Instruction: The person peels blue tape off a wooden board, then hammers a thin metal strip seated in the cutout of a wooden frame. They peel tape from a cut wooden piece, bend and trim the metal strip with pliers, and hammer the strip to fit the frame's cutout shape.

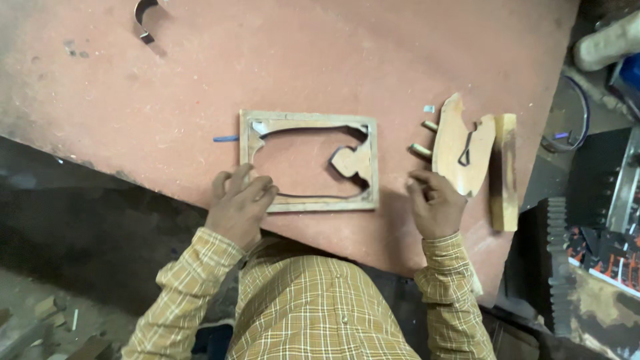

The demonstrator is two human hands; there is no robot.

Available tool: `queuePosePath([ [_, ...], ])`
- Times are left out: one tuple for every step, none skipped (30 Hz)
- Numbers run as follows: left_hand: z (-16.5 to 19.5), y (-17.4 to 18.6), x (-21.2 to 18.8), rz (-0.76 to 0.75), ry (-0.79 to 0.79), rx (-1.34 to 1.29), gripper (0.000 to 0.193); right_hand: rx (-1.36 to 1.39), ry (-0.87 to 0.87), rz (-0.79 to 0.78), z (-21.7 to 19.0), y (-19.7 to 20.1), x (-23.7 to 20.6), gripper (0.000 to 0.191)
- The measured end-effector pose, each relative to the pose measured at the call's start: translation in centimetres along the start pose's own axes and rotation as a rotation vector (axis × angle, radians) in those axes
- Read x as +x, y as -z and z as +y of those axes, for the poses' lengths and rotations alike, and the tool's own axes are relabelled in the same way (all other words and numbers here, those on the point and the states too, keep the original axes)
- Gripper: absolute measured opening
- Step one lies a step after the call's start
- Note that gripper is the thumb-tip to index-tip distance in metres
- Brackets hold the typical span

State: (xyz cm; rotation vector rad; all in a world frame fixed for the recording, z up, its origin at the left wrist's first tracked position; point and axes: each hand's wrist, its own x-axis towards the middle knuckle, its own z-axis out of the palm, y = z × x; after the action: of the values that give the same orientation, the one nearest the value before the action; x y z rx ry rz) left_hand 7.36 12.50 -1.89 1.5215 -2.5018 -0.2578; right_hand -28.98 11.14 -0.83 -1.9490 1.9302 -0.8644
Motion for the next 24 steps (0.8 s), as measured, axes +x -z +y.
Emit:
queuePosePath([
  [0.0, 0.2, -0.8, 0.061, 0.040, -0.006, 0.046, 0.111, -0.033, -0.082, -1.0, -0.4, -0.2, 0.016],
  [0.2, 0.3, -1.3, 0.124, 0.081, -0.014, 0.044, 0.097, 0.033, -0.096, -2.0, -1.0, -0.4, 0.018],
  [0.9, 0.0, -1.2, 0.163, 0.050, -0.069, 0.044, 0.085, 0.102, -0.110, -3.1, -1.8, -0.5, 0.019],
  [1.8, -0.6, -0.8, 0.206, 0.020, -0.124, 0.045, 0.074, 0.176, -0.123, -4.1, -2.6, -0.5, 0.022],
  [2.9, -1.2, -0.4, 0.250, -0.007, -0.179, 0.047, -0.009, 0.205, -0.134, -5.0, -3.3, -0.3, 0.022],
  [3.8, -1.9, 0.1, 0.223, -0.026, -0.155, 0.053, -0.090, 0.232, -0.148, -5.7, -4.1, -0.2, 0.023],
  [4.6, -2.7, 0.6, 0.194, -0.045, -0.132, 0.063, -0.171, 0.259, -0.163, -6.2, -4.8, -0.2, 0.024],
  [5.2, -3.4, 0.9, 0.153, -0.022, -0.186, 0.059, -0.236, 0.229, -0.169, -6.6, -5.4, -0.2, 0.022],
  [5.6, -4.2, 1.4, 0.114, -0.003, -0.240, 0.054, -0.303, 0.198, -0.170, -6.8, -5.9, -0.1, 0.020],
  [5.8, -4.8, 1.6, 0.074, 0.013, -0.295, 0.050, -0.371, 0.165, -0.170, -6.9, -6.3, -0.1, 0.018],
  [5.9, -5.2, 1.8, 0.110, 0.027, -0.337, 0.046, -0.373, 0.183, -0.164, -6.8, -6.5, -0.2, 0.015],
  [5.8, -5.6, 1.9, 0.148, 0.040, -0.376, 0.043, -0.372, 0.202, -0.155, -6.6, -6.7, -0.2, 0.013],
  [5.7, -5.9, 2.0, 0.187, 0.055, -0.414, 0.039, -0.371, 0.221, -0.146, -6.4, -6.7, -0.3, 0.011],
  [5.6, -6.1, 2.0, 0.162, 0.071, -0.428, 0.038, -0.323, 0.203, -0.169, -6.1, -6.7, -0.3, 0.009],
  [5.5, -6.2, 2.1, 0.135, 0.085, -0.444, 0.037, -0.276, 0.181, -0.191, -5.8, -6.6, -0.3, 0.007],
  [5.5, -6.3, 2.2, 0.111, 0.093, -0.462, 0.036, -0.234, 0.158, -0.209, -5.6, -6.6, -0.3, 0.006],
  [5.4, -6.4, 2.2, 0.110, 0.095, -0.479, 0.035, -0.236, 0.169, -0.194, -5.4, -6.5, -0.3, 0.005],
  [5.4, -6.5, 2.3, 0.107, 0.104, -0.496, 0.034, -0.233, 0.183, -0.184, -5.3, -6.5, -0.3, 0.005],
  [5.4, -6.6, 2.3, 0.105, 0.115, -0.509, 0.034, -0.228, 0.199, -0.175, -5.3, -6.5, -0.2, 0.005],
  [5.4, -6.6, 2.3, 0.105, 0.102, -0.513, 0.034, -0.199, 0.200, -0.181, -5.3, -6.4, -0.2, 0.006],
  [5.3, -6.7, 2.3, 0.108, 0.086, -0.516, 0.035, -0.171, 0.201, -0.182, -5.4, -6.4, -0.2, 0.006],
  [5.1, -6.8, 2.3, 0.110, 0.069, -0.518, 0.036, -0.143, 0.202, -0.183, -5.5, -6.3, -0.2, 0.007],
  [4.9, -6.9, 2.3, 0.111, 0.057, -0.528, 0.034, -0.138, 0.172, -0.196, -5.7, -6.1, -0.1, 0.008],
  [4.6, -6.9, 2.2, 0.107, 0.048, -0.542, 0.033, -0.134, 0.139, -0.215, -5.9, -5.9, -0.1, 0.009],
])
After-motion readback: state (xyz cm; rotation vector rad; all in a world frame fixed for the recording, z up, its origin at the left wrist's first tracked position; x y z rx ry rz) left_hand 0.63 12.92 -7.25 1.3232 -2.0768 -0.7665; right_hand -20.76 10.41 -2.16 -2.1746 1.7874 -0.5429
